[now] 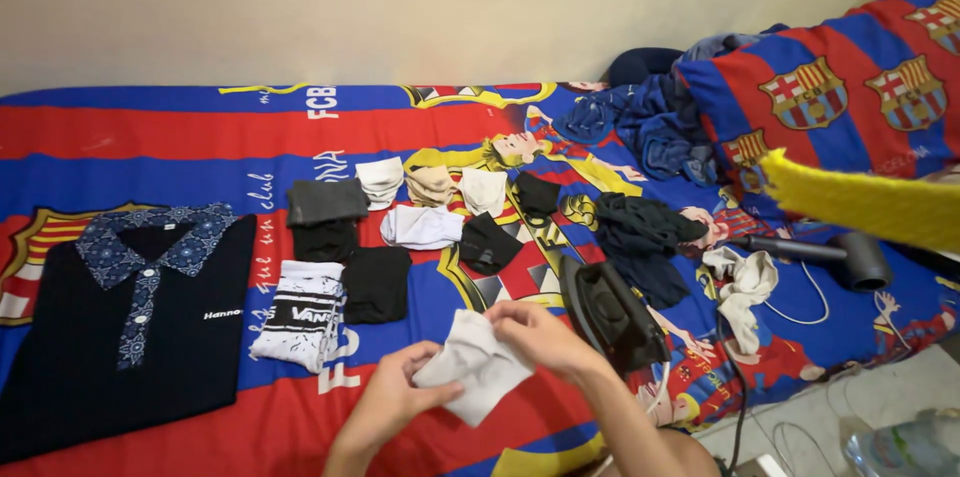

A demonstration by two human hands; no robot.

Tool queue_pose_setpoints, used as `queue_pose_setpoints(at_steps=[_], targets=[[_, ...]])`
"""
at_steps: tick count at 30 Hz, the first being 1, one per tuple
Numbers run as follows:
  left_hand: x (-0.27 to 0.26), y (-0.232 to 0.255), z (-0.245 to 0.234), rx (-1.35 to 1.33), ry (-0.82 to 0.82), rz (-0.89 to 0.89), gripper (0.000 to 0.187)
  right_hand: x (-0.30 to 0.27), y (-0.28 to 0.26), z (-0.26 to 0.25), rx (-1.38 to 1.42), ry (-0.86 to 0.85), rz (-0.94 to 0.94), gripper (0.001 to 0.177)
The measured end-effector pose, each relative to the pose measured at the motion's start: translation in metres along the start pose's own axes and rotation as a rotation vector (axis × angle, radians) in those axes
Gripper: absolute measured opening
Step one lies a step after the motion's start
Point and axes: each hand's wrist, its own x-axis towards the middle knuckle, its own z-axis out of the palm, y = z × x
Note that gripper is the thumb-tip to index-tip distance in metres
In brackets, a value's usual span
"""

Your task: The recorder is ironing and folding various pieces of laundry, such as socks and underwear, on a bed and then washing items in a bucket.

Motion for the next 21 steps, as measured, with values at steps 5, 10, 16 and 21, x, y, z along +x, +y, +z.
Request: queue_pose_setpoints(at_steps=[5, 10, 16, 21], targets=[[0.02, -0.027, -0.004, 0.045, 0.069, -0.024, 0.025, -0.005, -0.026, 0.004, -0.077, -0.058, 0.086, 0.025], [0.035, -0.049, -0.016, -0.146, -0.025, -0.067, 0.022, 0.019, -0.002, -0.012, 0.105, -0.073, 0.111, 0.028], [0.031, -0.036, -0.009, 0.354, 0.2, 0.223, 0.04, 0.06, 0.0, -0.066, -0.694, 0.478, -0.115, 0.03], [0.033, -0.064, -0.006, 0.478, 0.419, 0.318, 0.019, 0.09, -0.043, -0.121, -1.011, 0.901, -0.457, 0.027]])
